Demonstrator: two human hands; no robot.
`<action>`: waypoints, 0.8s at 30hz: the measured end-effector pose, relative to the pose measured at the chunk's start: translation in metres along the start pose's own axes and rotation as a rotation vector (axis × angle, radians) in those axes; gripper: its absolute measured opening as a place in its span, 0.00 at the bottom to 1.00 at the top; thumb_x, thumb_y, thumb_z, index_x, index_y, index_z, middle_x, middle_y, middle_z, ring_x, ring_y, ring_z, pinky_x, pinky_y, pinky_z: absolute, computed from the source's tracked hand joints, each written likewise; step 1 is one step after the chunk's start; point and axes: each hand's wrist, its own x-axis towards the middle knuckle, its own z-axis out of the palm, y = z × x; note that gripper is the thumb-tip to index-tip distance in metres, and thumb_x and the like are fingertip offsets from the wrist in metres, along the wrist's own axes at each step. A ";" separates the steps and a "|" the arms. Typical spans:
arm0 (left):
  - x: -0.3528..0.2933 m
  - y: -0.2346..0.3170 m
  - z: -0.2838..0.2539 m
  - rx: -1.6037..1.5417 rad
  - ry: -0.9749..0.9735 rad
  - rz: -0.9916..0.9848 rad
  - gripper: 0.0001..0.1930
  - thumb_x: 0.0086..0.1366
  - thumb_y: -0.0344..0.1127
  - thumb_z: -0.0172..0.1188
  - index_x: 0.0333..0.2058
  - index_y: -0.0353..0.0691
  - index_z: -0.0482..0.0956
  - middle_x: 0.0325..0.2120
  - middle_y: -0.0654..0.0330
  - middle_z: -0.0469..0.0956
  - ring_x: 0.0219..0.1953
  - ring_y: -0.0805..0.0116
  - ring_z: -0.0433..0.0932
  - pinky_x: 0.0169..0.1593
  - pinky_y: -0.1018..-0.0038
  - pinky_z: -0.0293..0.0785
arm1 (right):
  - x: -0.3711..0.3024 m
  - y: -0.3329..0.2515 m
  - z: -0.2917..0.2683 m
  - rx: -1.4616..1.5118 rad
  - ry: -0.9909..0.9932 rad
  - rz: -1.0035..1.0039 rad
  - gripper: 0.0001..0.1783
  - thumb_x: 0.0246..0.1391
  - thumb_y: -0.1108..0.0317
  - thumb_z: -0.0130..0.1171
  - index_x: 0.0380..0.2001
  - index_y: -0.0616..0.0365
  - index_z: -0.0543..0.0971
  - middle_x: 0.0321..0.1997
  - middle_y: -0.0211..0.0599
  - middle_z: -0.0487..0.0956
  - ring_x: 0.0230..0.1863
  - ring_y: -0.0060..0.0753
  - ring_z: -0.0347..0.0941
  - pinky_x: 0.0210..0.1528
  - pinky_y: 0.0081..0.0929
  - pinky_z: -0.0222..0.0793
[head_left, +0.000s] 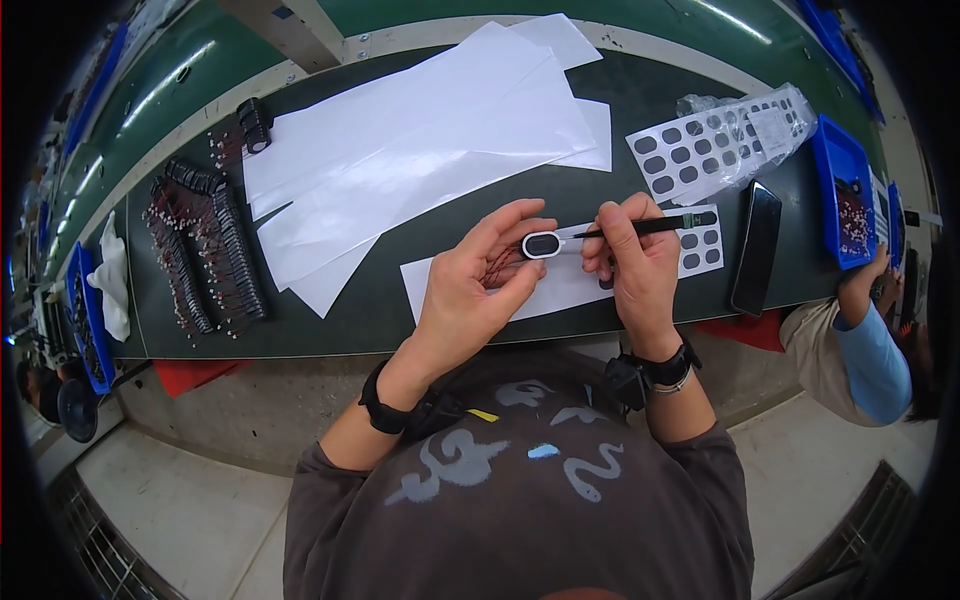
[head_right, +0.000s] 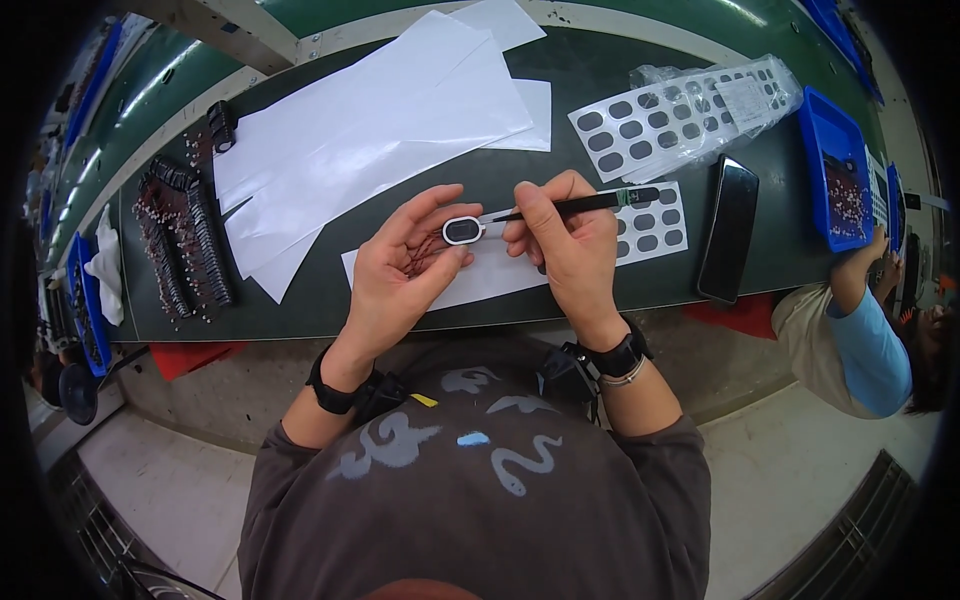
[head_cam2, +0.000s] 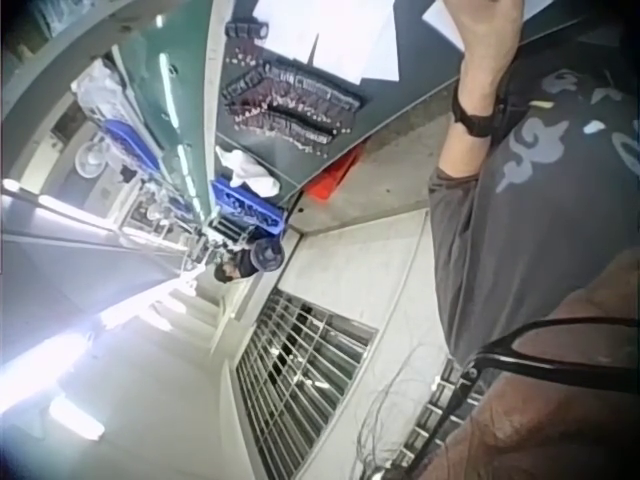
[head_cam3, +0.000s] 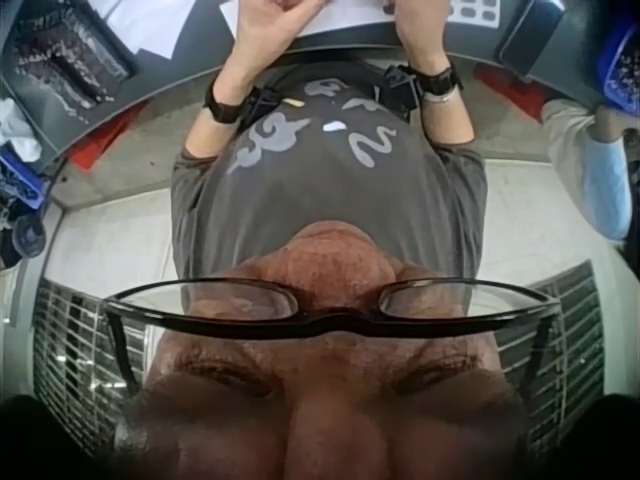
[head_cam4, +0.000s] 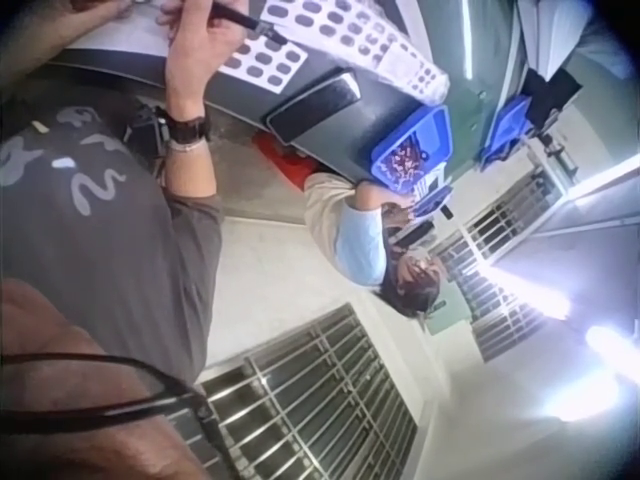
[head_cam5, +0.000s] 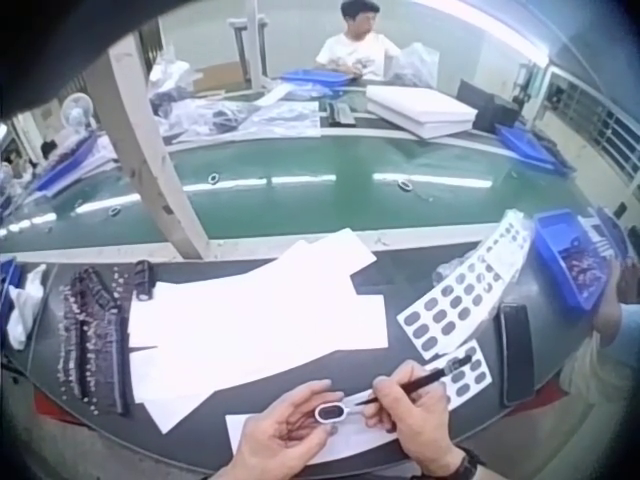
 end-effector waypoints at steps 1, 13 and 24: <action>0.000 0.000 0.000 0.006 -0.008 -0.003 0.27 0.63 0.18 0.55 0.61 0.32 0.64 0.53 0.52 0.76 0.48 0.75 0.77 0.52 0.78 0.76 | 0.000 0.000 0.000 0.003 0.000 0.001 0.13 0.65 0.61 0.56 0.28 0.55 0.72 0.21 0.30 0.78 0.18 0.14 0.71 0.19 0.10 0.59; 0.000 -0.001 0.000 -0.014 -0.003 0.001 0.27 0.63 0.19 0.56 0.61 0.33 0.65 0.52 0.53 0.77 0.49 0.75 0.77 0.52 0.79 0.76 | 0.001 0.001 0.000 -0.013 0.004 -0.005 0.13 0.64 0.61 0.57 0.28 0.55 0.72 0.21 0.30 0.78 0.18 0.14 0.71 0.20 0.10 0.59; -0.001 0.003 0.000 0.007 -0.014 -0.029 0.27 0.63 0.17 0.55 0.61 0.32 0.64 0.53 0.52 0.75 0.47 0.76 0.77 0.51 0.79 0.76 | 0.000 0.000 0.002 -0.004 0.014 0.010 0.12 0.64 0.61 0.58 0.28 0.55 0.72 0.22 0.30 0.78 0.19 0.15 0.72 0.21 0.10 0.60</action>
